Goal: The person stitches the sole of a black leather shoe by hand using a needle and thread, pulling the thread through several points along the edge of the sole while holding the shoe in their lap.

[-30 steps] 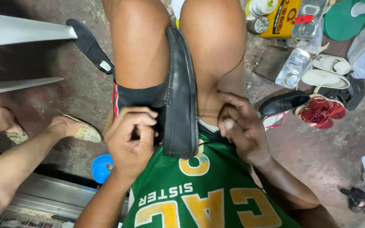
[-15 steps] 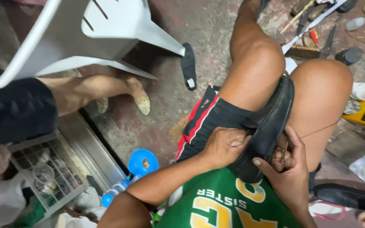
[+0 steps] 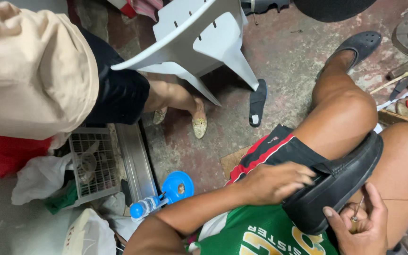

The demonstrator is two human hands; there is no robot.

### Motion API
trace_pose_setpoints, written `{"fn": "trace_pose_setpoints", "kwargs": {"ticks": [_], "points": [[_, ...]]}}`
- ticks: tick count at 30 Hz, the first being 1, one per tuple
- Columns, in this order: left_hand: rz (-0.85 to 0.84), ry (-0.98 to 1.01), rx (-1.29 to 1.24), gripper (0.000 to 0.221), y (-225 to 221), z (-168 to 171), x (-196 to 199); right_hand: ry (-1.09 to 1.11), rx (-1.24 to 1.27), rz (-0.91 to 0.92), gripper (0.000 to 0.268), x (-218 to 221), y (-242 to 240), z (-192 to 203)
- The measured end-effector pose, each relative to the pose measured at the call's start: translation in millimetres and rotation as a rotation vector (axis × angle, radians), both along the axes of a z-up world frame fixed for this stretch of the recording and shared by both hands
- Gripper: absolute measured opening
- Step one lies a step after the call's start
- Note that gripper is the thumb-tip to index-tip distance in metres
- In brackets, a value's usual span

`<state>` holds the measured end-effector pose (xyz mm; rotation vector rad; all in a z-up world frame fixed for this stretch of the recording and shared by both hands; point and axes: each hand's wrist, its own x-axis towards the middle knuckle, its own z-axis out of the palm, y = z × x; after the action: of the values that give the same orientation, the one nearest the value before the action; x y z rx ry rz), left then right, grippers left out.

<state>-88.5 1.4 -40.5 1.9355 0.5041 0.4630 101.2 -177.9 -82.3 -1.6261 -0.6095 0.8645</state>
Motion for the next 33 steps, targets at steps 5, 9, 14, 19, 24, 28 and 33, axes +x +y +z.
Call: {"fn": "trace_pose_setpoints", "kwargs": {"ticks": [5, 9, 14, 19, 24, 28, 33], "points": [[-0.224, 0.194, -0.027, 0.027, -9, -31, 44, -0.284, -0.269, 0.002, 0.094, 14, -16, -22], [-0.189, 0.254, -0.046, 0.026, -17, -52, 56, -0.354, -0.483, -0.037, 0.089, 38, -26, -53], [-0.169, 0.241, -0.060, 0.026, -25, -61, 57, -0.361, -0.628, -0.093, 0.084, 64, -36, -86], [-0.035, 0.242, -0.040, 0.019, -29, -55, 60, -0.333, -0.663, -0.078, 0.078, 65, -19, -111], [0.233, -0.033, -0.153, 0.019, -28, -41, 54, -0.333, -0.633, -0.040, 0.073, 67, 17, -126], [0.211, -0.131, -0.327, 0.014, -33, -44, 47, -0.314, -0.658, -0.072, 0.068, 60, 15, -134], [0.025, 0.057, -0.293, 0.020, -39, -72, 55, -0.321, -0.661, -0.048, 0.063, 70, 30, -148]]}}
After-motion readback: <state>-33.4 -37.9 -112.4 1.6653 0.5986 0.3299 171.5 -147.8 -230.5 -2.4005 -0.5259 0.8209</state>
